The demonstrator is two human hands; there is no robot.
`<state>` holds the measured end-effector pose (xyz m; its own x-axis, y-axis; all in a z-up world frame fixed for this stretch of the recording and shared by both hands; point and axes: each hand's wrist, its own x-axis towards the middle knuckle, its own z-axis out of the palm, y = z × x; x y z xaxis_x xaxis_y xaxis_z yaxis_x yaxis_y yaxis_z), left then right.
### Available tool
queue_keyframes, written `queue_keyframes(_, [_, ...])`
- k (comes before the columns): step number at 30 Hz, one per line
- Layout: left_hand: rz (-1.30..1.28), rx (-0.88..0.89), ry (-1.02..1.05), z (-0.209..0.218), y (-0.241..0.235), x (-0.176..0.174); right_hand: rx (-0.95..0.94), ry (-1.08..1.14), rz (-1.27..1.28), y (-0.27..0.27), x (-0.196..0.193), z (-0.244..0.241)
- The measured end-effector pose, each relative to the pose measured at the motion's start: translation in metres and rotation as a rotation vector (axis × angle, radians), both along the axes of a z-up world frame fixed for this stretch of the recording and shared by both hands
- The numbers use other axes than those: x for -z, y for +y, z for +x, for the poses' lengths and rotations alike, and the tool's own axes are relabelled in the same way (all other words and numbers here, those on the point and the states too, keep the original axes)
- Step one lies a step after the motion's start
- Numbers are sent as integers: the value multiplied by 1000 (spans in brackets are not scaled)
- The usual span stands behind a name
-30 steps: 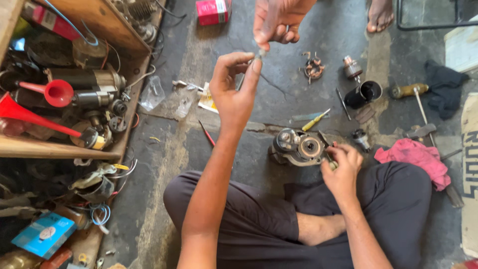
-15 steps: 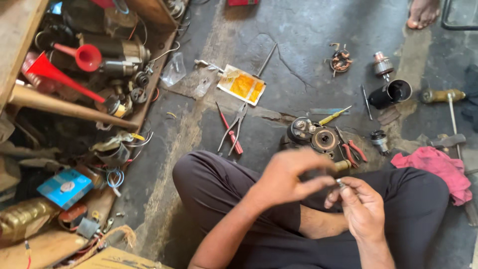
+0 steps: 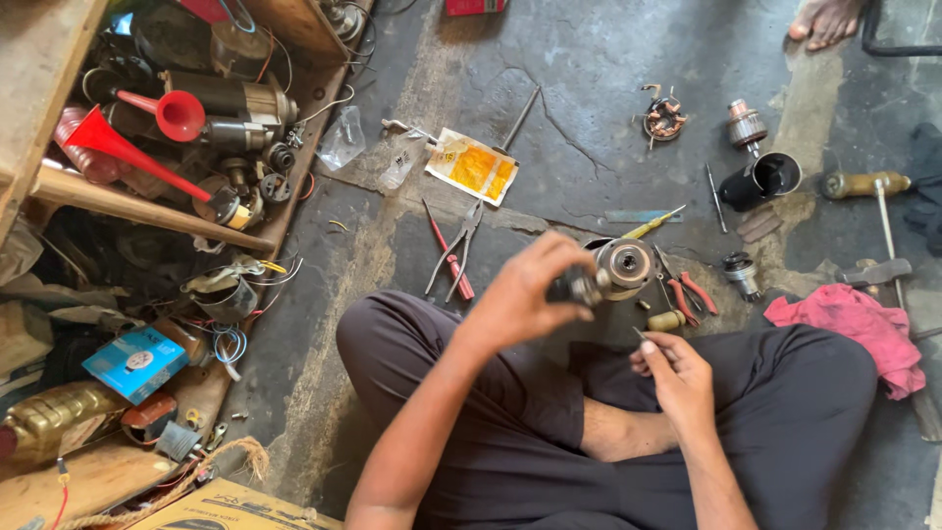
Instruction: The person sits on the floor and works on a disassembled electrical motor. They use a metal rod to adjust internal components and then use pliers to manipulate the copper windings on the rotor.
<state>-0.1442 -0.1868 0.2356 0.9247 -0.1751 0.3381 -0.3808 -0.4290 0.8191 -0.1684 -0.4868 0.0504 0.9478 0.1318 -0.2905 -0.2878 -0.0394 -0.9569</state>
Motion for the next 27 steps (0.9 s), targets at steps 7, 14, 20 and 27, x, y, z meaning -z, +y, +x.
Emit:
queue_keyframes(7, [174,-29,-293,-5,-65,17,-34,-48,-69,4,29,4])
queue_keyframes(14, [-32,327,-195,32,-96,35,10,-67,-179,-7,43,1])
queue_keyframes(20, [-337,18,-157,41,-98,31,-17,18,-102,7,13,3])
queue_keyframes(27, [-704,-239,-84,58,-87,27,-9,30,-91,15,-5,7])
